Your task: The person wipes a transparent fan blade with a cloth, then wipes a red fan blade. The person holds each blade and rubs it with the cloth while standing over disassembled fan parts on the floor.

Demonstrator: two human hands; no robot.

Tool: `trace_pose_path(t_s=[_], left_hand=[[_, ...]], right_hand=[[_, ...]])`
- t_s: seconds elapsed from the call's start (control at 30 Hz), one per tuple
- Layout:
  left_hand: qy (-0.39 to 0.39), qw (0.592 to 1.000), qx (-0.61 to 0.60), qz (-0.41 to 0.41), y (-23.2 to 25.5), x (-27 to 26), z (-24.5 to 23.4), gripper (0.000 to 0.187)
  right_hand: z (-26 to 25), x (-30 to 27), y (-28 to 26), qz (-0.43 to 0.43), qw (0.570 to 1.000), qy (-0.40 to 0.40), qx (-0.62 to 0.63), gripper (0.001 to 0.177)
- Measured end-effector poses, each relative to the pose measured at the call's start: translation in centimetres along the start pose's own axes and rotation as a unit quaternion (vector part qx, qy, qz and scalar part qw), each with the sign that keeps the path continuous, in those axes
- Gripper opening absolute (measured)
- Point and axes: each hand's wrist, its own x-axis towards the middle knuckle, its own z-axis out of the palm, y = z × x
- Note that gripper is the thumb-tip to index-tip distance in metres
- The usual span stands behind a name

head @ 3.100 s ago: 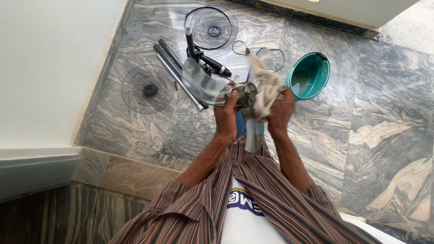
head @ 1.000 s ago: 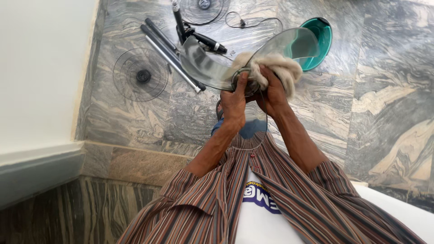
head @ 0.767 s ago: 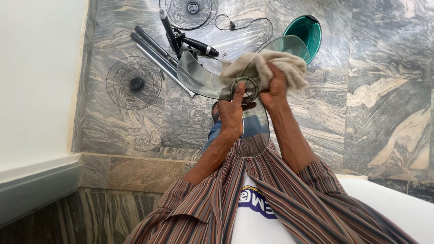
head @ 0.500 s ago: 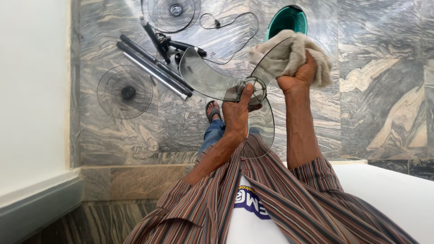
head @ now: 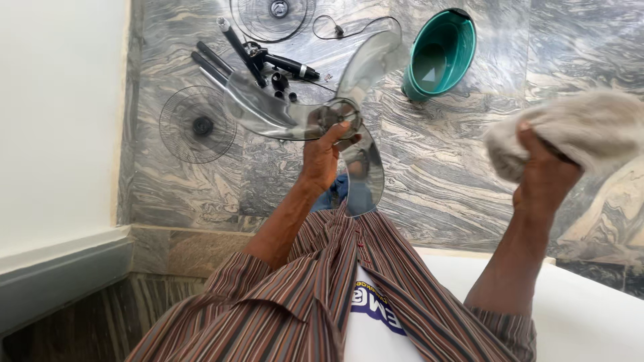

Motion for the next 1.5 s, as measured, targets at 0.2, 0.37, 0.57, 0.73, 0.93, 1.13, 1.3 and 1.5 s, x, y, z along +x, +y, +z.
trace_pose_path(t_s=[0.2, 0.37, 0.57, 0.73, 0.93, 1.13, 1.3, 1.5], left_hand=[[-0.162, 0.986, 0.012, -0.023, -5.1, 0.5, 3.3, 0.042], [-0.202, 0.975, 0.016, -0.089, -7.0, 0.2, 3.9, 0.063], [-0.143, 0.985, -0.02, -0.093, -6.7, -0.9, 5.2, 0.07], [-0.136, 0.989, -0.042, -0.044, -3.6, 0.9, 4.6, 0.07], [-0.095, 0.995, -0.026, 0.024, -0.5, 2.1, 2.4, 0.064], [-0.076, 0.997, -0.031, 0.006, -1.0, 0.1, 1.6, 0.063], [-0.03, 0.996, -0.062, 0.053, 1.2, -1.2, 0.0, 0.062], [-0.021, 0.986, -0.153, 0.066, 4.7, -1.4, -0.6, 0.057]], right_hand=[[8.8, -5.1, -2.8, 0.067, 0.959, -0.26, 0.092, 0.097], [11.4, -8.2, -3.2, -0.116, 0.904, -0.298, -0.283, 0.061], [9.2, -9.3, -3.5, -0.176, 0.869, -0.312, -0.341, 0.04], [6.1, -8.2, -2.4, 0.055, 0.852, -0.347, -0.388, 0.022], [5.4, -6.9, -3.3, -0.063, 0.933, -0.242, -0.258, 0.039], [15.6, -10.4, -5.6, -0.251, 0.811, -0.325, -0.418, 0.047], [16.1, -10.2, -7.0, -0.062, 0.737, -0.462, -0.49, 0.034], [15.5, -8.3, -5.9, 0.031, 0.863, -0.419, -0.282, 0.046]])
